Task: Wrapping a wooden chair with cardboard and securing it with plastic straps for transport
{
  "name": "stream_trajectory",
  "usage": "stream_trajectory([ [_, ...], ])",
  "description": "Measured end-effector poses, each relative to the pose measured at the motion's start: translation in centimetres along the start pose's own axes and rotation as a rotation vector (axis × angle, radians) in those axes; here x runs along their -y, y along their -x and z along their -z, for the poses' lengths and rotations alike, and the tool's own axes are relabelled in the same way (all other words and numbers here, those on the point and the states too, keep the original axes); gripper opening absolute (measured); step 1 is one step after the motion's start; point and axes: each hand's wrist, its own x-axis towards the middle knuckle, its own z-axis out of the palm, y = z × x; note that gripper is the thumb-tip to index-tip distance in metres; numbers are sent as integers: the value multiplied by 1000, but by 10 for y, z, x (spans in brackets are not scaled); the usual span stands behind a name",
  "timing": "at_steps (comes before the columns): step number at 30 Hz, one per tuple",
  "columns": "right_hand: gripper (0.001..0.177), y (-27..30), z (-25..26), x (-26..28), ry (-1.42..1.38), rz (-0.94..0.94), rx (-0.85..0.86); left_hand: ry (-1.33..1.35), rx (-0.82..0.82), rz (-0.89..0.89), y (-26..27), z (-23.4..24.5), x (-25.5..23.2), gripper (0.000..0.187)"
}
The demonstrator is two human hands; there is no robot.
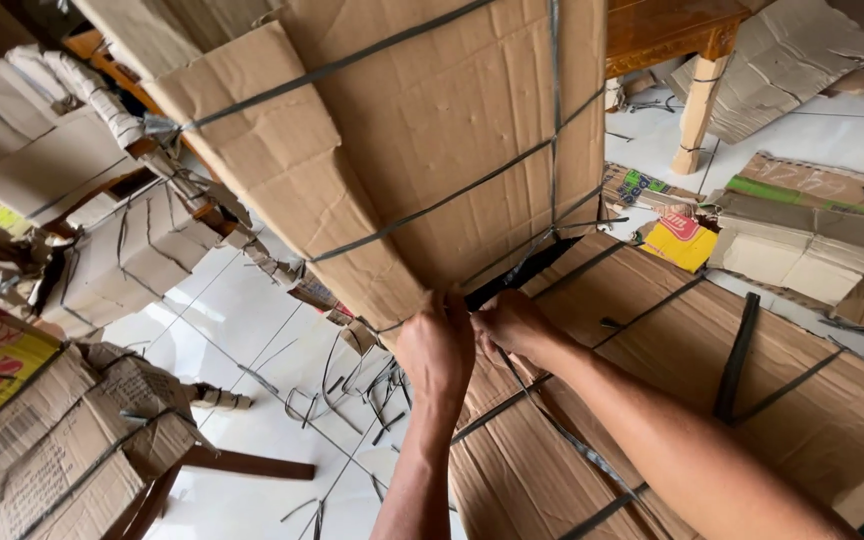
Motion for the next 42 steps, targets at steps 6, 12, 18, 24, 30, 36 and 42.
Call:
stream_trajectory([
  [6,27,-7,-8,-9,-290,167,-67,-137,138,26,-31,-16,8,39],
  [12,29,-4,-6,-11,-302,313,-51,109,84,19,-54,-46,25,36],
  [18,23,37,27,10,-273,734,-606,351,-242,-283,12,10,-31,21],
  [24,16,47,39,36,-348,864,-417,626,-192,-496,31,54,-71,14],
  [30,26,94,83,68,-754,765,-253,712,-234,-435,23,48,-31,35],
  [36,28,122,84,75,-733,444,-101,314,-772,-700,8,54,-19,12],
  [42,27,60,33,61,-595,235,-108,-6,-485,-466,-25,83,-46,18],
])
